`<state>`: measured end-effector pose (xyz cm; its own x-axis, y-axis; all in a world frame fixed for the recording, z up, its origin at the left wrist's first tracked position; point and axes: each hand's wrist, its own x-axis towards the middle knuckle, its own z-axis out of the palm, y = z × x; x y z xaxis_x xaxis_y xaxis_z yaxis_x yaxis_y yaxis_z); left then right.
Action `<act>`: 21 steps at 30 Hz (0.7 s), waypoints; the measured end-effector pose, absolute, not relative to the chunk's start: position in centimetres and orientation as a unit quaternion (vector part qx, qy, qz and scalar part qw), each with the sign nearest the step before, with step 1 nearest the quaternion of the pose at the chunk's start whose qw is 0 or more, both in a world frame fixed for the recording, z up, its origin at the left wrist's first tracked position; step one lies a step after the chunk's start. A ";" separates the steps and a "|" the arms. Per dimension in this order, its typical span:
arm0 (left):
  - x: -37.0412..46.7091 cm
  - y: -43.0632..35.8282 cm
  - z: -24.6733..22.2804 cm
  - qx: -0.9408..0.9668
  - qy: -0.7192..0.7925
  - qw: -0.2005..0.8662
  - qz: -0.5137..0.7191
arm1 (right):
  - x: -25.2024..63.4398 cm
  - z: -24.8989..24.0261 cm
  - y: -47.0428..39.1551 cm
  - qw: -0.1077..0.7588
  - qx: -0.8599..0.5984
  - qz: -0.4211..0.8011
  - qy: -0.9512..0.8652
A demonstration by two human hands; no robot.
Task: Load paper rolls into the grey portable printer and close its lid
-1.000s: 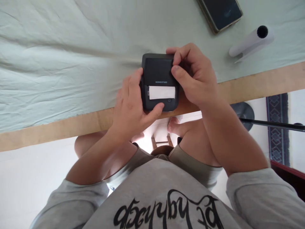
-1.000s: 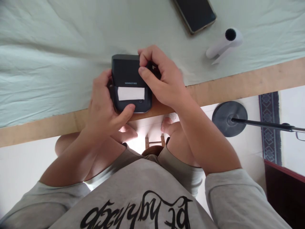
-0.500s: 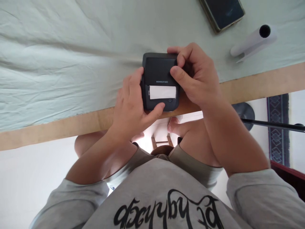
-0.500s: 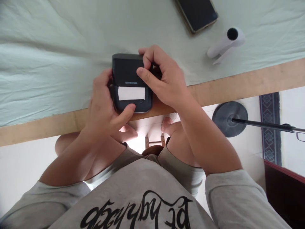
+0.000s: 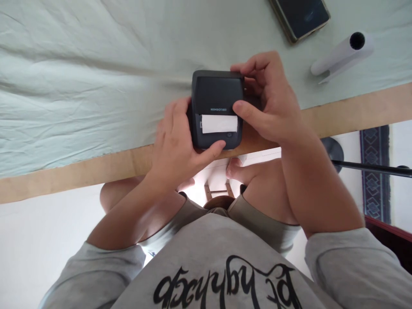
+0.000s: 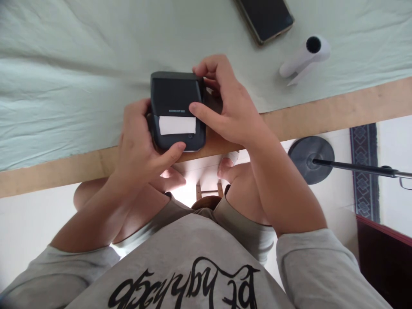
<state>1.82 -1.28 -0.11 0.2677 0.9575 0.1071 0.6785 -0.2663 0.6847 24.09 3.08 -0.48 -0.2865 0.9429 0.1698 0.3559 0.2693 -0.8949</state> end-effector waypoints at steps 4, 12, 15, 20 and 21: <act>1.5 -1.2 -0.1 0.757 0.546 0.263 0.244 | 25.5 -0.5 3.0 0.357 -0.436 0.385 -0.731; 0.3 -0.7 -0.3 0.789 0.524 0.253 0.196 | 25.1 -1.1 3.1 0.331 -0.455 0.324 -0.761; 0.1 -0.6 -0.6 0.790 0.524 0.247 0.201 | 24.4 -0.9 2.9 0.315 -0.491 0.300 -0.755; 0.2 -0.6 -1.0 0.784 0.522 0.250 0.224 | 23.9 -0.6 2.6 0.308 -0.537 0.280 -0.734; 0.2 -0.6 -1.0 0.783 0.523 0.252 0.225 | 23.9 -0.6 2.5 0.307 -0.539 0.281 -0.733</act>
